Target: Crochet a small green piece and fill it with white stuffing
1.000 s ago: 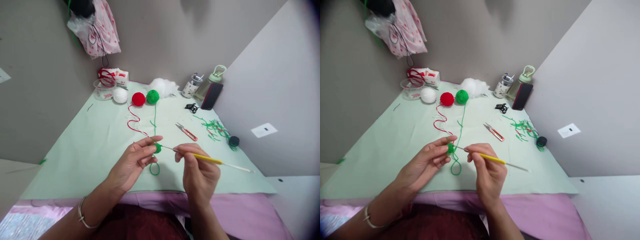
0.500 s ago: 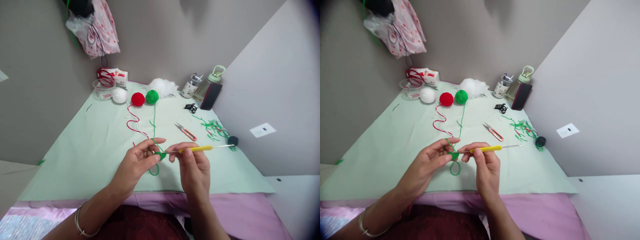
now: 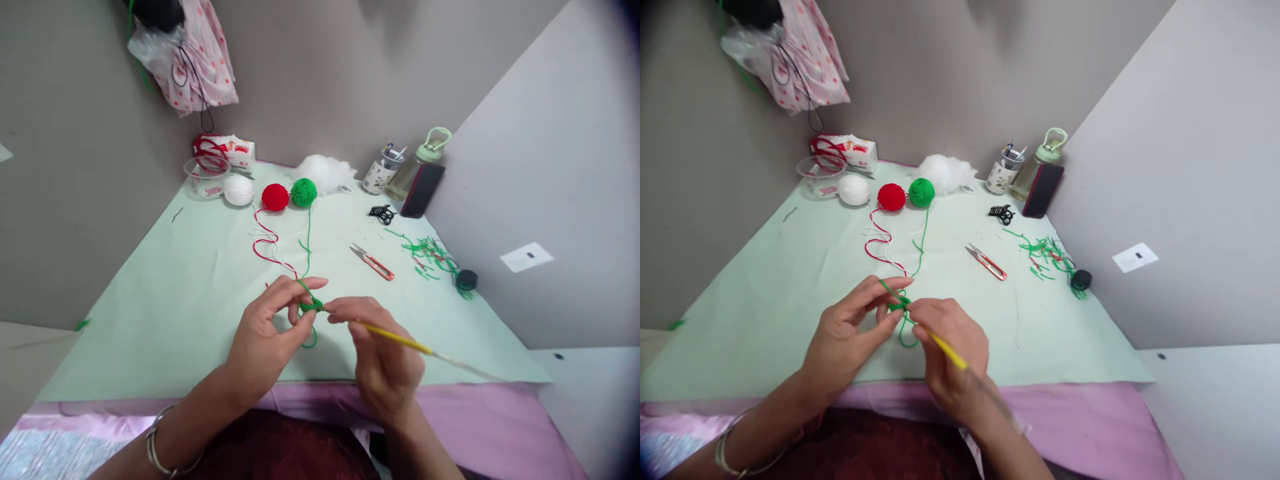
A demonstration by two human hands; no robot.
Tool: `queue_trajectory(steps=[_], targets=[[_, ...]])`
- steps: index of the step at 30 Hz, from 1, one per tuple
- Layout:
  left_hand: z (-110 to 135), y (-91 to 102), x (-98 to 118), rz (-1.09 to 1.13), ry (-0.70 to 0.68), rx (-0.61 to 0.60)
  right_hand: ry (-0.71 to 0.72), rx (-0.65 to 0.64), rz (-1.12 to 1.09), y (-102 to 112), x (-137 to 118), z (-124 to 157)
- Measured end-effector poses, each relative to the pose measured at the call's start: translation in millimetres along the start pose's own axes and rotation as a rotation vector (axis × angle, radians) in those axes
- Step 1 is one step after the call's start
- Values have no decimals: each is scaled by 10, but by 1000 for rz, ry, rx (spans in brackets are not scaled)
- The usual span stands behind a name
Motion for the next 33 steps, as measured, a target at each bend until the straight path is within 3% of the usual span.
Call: queue_trajectory(steps=[4, 7, 10, 12, 16, 19, 23, 26, 29, 31, 33], targets=[[35, -56, -42, 68, 58, 32, 147, -26, 328, -52, 44, 68], [34, -71, -77, 353, 232, -31, 198, -8, 453, -94, 127, 135], [-4, -44, -91, 688, 419, -138, 226, 23, 392, -96, 151, 156], [-38, -6, -89, 792, 476, -170, 132, 97, 231, -73, 128, 130], [-70, 43, -69, 738, 378, -126, -138, 248, -225, -46, 77, 40], [-42, 13, -69, 690, 341, -148, -203, 237, -402, -75, 84, -15], [5, -27, -108, 609, 322, -193, -183, 188, -303, -117, 82, -51], [18, -37, -121, 530, 290, -157, -166, 188, -219, -136, 48, -36], [9, -43, -111, 550, 276, -81, -64, 152, 17, -154, 25, 22], [-9, -43, -110, 627, 333, -88, 12, 112, 169, -151, 32, 57], [-33, -30, -114, 722, 414, -151, 15, 114, 153, -123, 60, 63]])
Point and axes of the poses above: each hand's wrist, its own z-axis away from the middle knuckle, its own y-axis out of the back of the hand, x = y × z, the point moved 1 cm from there along -z, towards the middle knuckle, and after that the axes turned 6 degrees about -x, right-handed, at the moved point
